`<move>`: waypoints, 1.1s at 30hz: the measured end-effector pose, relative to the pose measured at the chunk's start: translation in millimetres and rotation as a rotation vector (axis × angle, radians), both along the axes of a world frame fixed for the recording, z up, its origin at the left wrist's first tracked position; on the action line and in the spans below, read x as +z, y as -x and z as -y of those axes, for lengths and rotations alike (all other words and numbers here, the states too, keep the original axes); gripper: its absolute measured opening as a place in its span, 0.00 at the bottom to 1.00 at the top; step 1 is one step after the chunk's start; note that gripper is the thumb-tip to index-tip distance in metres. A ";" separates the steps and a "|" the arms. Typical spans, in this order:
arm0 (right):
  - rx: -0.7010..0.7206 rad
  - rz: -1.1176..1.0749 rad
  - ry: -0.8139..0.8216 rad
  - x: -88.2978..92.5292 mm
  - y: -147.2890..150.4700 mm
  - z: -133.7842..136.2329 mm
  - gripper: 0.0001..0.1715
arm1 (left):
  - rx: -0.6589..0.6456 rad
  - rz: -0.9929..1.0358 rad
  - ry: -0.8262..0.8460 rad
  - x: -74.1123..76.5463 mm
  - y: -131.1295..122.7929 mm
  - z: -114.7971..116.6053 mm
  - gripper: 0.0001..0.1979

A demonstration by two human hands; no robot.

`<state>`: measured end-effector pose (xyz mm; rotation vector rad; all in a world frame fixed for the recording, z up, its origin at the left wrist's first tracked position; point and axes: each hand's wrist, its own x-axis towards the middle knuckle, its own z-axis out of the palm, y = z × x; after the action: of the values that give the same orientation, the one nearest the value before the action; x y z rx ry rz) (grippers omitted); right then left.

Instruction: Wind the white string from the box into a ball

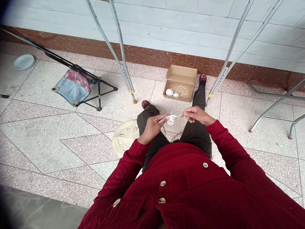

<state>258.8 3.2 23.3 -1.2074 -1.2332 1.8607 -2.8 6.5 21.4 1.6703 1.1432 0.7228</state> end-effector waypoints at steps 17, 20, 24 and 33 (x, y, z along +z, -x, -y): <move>0.069 0.524 -0.587 15.6 63.2 4.0 0.14 | -0.207 -0.404 -0.041 5.8 -10.3 0.8 0.14; 0.105 0.685 -0.670 22.4 68.6 14.0 0.19 | -0.237 -0.482 -0.045 7.1 -10.5 0.2 0.12; 0.051 0.815 -0.705 20.5 74.6 17.4 0.12 | -0.226 -0.575 -0.091 6.1 -12.2 -0.1 0.11; -0.329 0.187 -0.344 -22.4 70.2 12.2 0.10 | -0.181 -0.369 -0.086 2.8 -6.3 1.9 0.13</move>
<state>188.6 -9.0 0.9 -1.3167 -1.2976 1.2643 3.4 4.5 24.2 2.0073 1.2035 0.3611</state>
